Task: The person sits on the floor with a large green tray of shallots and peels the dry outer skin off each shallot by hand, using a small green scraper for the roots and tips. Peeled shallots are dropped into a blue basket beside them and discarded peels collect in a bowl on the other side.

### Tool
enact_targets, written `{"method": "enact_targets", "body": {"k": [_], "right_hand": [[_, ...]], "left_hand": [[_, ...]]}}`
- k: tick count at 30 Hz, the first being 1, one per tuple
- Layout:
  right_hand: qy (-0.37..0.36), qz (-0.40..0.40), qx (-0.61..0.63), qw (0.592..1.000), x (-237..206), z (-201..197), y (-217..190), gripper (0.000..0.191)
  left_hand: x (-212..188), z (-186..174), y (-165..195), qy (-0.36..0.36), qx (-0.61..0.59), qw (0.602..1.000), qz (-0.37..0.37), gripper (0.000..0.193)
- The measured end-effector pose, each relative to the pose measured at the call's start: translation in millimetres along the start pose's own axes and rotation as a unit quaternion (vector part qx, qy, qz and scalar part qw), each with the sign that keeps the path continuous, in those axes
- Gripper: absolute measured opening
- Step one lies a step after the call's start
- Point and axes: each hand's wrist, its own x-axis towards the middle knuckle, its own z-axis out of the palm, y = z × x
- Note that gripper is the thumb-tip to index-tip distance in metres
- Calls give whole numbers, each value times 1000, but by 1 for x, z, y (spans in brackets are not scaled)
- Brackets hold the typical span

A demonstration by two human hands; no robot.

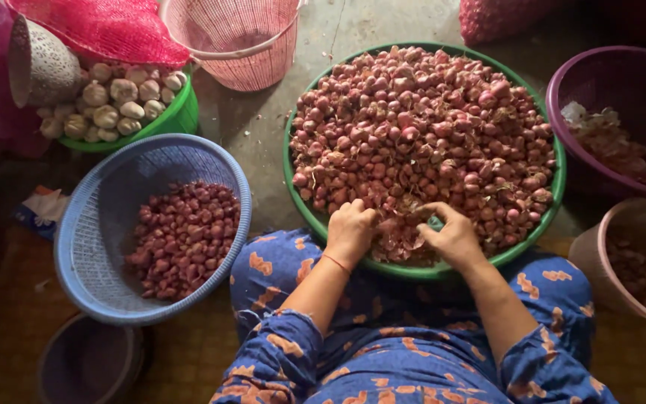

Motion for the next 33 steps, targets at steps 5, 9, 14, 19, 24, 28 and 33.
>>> {"method": "enact_targets", "body": {"k": [5, 9, 14, 19, 24, 28, 33], "right_hand": [[20, -116, -32, 992, 9, 15, 8, 37], [-19, -26, 23, 999, 9, 19, -1, 35], [-18, -5, 39, 999, 5, 30, -15, 33], [-6, -155, 139, 978, 4, 48, -25, 42], [-6, -142, 109, 984, 9, 49, -20, 30], [12, -90, 122, 988, 10, 45, -18, 28], [-22, -95, 160, 982, 9, 37, -27, 37]], "left_hand": [[-2, 16, -11, 29, 81, 996, -31, 16], [1, 14, -21, 16, 59, 994, -89, 36], [7, 6, -18, 44, 0, 992, -119, 29], [5, 7, -1, -7, -355, 918, -178, 20], [12, 9, -2, -105, -620, 738, -246, 24], [12, 7, -2, -138, -653, 709, -228, 33], [14, 11, 5, -47, -698, 684, -208, 19]]}}
